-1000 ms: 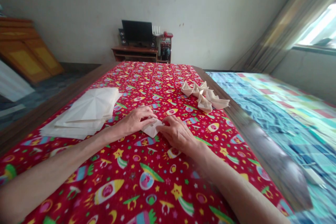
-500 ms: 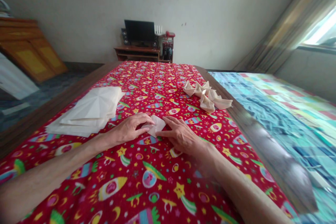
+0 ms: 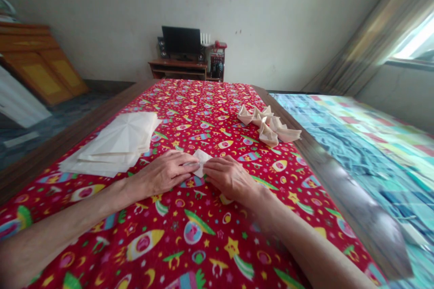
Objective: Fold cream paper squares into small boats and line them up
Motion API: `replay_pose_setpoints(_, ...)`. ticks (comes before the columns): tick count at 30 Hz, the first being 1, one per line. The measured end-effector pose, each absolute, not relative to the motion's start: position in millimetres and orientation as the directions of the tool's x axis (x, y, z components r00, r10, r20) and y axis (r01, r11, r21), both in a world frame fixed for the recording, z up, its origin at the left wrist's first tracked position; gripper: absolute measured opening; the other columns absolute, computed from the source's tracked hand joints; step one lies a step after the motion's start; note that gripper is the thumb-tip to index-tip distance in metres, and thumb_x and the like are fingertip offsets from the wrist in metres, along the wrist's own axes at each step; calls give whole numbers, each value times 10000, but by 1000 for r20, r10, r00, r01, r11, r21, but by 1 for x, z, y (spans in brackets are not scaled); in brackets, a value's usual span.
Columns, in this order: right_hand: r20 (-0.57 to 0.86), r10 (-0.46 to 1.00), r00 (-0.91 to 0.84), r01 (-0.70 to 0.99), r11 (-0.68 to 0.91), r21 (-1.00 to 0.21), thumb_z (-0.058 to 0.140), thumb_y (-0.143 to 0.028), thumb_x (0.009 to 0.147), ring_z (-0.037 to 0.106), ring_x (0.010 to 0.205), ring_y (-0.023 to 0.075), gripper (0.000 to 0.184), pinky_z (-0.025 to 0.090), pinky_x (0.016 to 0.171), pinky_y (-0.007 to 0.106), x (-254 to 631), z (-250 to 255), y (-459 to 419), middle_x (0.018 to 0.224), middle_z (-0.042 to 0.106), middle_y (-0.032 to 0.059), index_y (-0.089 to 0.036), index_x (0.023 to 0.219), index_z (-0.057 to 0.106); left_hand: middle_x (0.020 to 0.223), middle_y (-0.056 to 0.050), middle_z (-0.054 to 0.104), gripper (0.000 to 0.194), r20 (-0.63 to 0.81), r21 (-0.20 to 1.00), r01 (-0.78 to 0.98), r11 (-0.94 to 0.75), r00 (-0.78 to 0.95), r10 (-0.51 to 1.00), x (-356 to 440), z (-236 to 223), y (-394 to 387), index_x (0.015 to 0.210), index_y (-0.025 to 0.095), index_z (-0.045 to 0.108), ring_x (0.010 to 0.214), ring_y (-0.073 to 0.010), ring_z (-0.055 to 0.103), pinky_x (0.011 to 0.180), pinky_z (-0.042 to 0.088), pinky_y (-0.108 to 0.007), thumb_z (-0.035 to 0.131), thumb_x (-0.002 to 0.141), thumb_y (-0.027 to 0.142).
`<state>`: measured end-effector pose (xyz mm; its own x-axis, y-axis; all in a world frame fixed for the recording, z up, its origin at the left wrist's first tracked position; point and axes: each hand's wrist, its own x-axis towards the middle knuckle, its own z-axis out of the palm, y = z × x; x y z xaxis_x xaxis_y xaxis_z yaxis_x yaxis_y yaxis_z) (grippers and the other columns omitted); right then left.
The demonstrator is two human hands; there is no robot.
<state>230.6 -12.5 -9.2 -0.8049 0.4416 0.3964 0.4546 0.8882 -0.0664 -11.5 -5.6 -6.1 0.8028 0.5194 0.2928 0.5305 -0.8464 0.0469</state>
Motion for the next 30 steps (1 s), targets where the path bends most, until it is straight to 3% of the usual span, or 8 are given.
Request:
replay_pose_setpoints(5, 365, 448, -816, 472, 881, -26, 456, -272, 931, 571, 1008, 206, 230, 487, 822, 347, 226, -5, -6, 1056, 660, 99, -171, 1036, 634, 1045, -46, 591, 145, 305, 12, 545, -838, 796, 522, -5, 0, -10, 988, 169, 606, 1026, -184, 510, 914, 434, -323, 491, 915, 218)
replay_pose_setpoints(14, 385, 493, -780, 442, 870, -220, 490, -265, 912, 547, 968, 183, 214, 473, 833, 316, 228, -9, 3, 1034, 635, 81, -192, 1031, 652, 923, -56, 589, 189, 292, -83, 558, -826, 806, 515, -3, -1, -14, 904, 141, 597, 881, -177, 540, 771, 477, -294, 411, 934, 146)
replay_pose_setpoints(16, 403, 517, -755, 451, 856, -253, 490, -247, 909, 560, 927, 173, 208, 475, 793, 294, 228, -13, 6, 1003, 638, 77, -194, 1009, 664, 907, -53, 600, 193, 346, -35, 570, -821, 777, 526, -3, -5, -12, 900, 138, 596, 879, -173, 549, 790, 480, -294, 406, 935, 143)
replay_pose_setpoints(20, 430, 612, -664, 494, 791, -362, 495, -245, 904, 579, 777, 137, 201, 459, 679, 237, 223, -18, 14, 858, 644, 56, -183, 868, 683, 889, -48, 607, 156, 462, 176, 628, -758, 628, 627, -3, -15, -7, 889, 153, 589, 865, -159, 571, 813, 481, -286, 437, 922, 164)
replay_pose_setpoints(24, 381, 735, -560, 582, 677, -451, 515, -279, 895, 580, 714, 121, 200, 430, 642, 218, 217, -17, 17, 799, 646, 34, -173, 834, 674, 882, -41, 600, 68, 453, 338, 641, -689, 531, 716, -2, -21, -3, 849, 160, 588, 819, -149, 580, 763, 482, -266, 533, 872, 191)
replay_pose_setpoints(27, 351, 791, -501, 648, 612, -453, 529, -295, 884, 577, 676, 119, 195, 412, 621, 218, 213, -17, 18, 779, 660, 28, -178, 826, 674, 805, -24, 590, 122, 434, 395, 676, -622, 460, 775, -2, -21, 1, 766, 163, 589, 758, -137, 575, 720, 471, -253, 542, 872, 201)
replay_pose_setpoints(30, 342, 814, -469, 685, 580, -441, 538, -300, 879, 571, 651, 118, 191, 394, 608, 221, 211, -16, 18, 752, 662, 26, -179, 814, 672, 778, -15, 577, 171, 420, 356, 728, -586, 435, 797, -2, -20, 2, 738, 166, 581, 751, -138, 566, 703, 457, -250, 537, 883, 245)
